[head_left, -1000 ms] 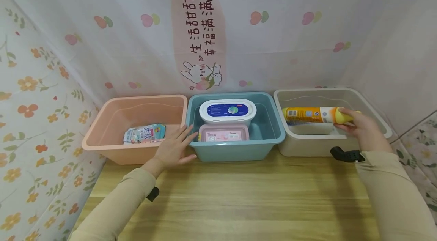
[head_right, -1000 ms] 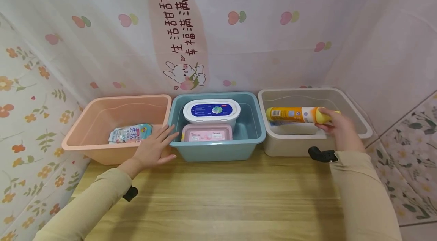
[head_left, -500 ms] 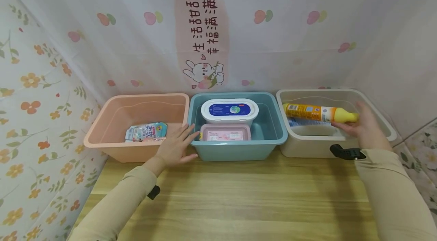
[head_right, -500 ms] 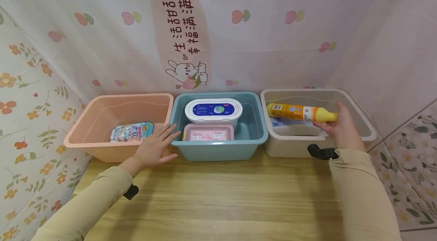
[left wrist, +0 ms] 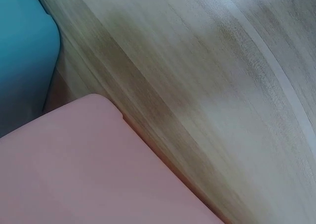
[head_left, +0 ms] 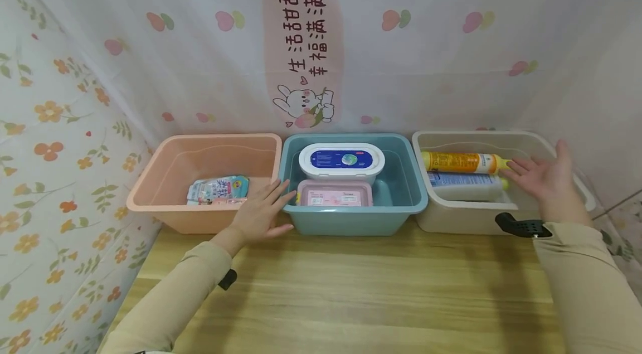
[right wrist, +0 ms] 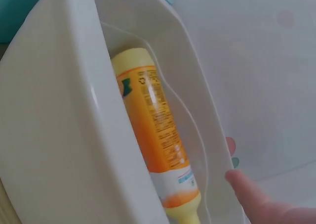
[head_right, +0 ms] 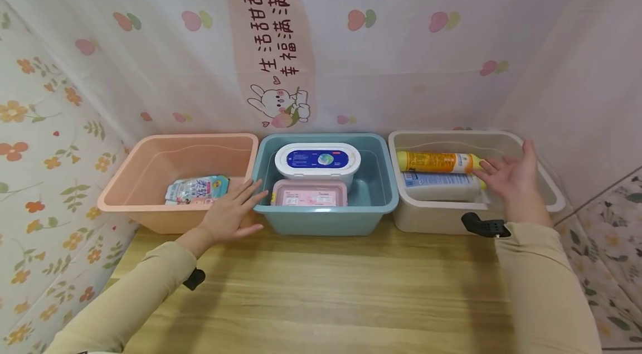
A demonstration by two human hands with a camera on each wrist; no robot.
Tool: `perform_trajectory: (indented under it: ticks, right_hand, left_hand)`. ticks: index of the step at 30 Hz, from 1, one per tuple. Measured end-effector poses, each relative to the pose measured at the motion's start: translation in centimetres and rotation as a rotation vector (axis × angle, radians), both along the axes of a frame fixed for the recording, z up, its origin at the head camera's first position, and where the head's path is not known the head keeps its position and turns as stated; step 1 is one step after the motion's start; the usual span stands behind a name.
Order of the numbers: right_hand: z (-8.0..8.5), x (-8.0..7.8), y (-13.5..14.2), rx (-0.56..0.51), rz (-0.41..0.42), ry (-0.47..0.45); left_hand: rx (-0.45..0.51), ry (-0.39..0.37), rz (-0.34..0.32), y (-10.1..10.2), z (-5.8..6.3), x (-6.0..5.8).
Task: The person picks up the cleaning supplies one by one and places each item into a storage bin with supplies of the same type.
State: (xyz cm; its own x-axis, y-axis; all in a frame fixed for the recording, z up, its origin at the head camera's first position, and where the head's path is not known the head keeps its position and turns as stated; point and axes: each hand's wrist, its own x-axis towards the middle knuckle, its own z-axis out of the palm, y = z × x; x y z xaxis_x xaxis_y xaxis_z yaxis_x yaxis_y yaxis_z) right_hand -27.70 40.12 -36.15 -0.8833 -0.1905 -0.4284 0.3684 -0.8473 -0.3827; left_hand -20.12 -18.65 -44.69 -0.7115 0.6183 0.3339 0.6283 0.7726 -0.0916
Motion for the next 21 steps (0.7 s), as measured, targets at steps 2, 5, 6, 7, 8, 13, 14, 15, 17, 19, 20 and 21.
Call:
perform_trajectory:
  ticks: [2, 5, 6, 7, 8, 13, 14, 15, 17, 19, 20, 21]
  right_hand:
    - [0.1, 0.2, 0.0, -0.014, -0.005, 0.002]
    - [0.1, 0.5, -0.1, -0.014, -0.014, 0.000]
    - [0.1, 0.5, -0.1, -0.011, -0.015, 0.000]
    - [0.1, 0.6, -0.1, -0.009, -0.015, -0.002]
    - [0.1, 0.7, -0.1, -0.009, -0.015, -0.003]
    - [0.3, 0.9, -0.2, -0.043, -0.023, -0.004]
    - [0.3, 0.9, -0.3, -0.049, -0.024, -0.001]
    - [0.4, 0.9, -0.4, -0.049, -0.023, 0.004]
    - [0.6, 0.8, -0.6, -0.037, -0.015, 0.014]
    - [0.9, 0.7, -0.9, -0.019, 0.003, 0.023]
    - [1.0, 0.7, -1.0, 0.009, 0.019, 0.030]
    - [1.1, 0.8, -1.2, 0.060, 0.044, 0.045]
  left_hand:
    - [-0.005, 0.002, 0.001, -0.1, 0.1, 0.0]
    - [-0.015, -0.003, 0.005, -0.1, 0.1, 0.0]
    - [-0.017, -0.006, 0.005, -0.1, 0.1, 0.0]
    - [-0.018, -0.009, 0.005, -0.1, 0.1, 0.0]
    - [-0.017, -0.012, 0.004, -0.1, 0.0, 0.0]
    - [-0.006, -0.023, -0.005, 0.1, 0.1, -0.1]
    - [-0.004, -0.025, -0.006, 0.1, 0.1, -0.2]
    - [0.000, -0.030, -0.007, 0.2, 0.1, -0.3]
    - [0.002, -0.042, -0.007, 0.3, 0.1, -0.5]
    - [-0.002, -0.051, -0.008, 0.4, 0.1, -0.7]
    - [-0.006, -0.056, -0.006, 0.5, 0.1, -0.7]
    - [-0.013, -0.059, -0.004, 0.5, 0.1, -0.8]
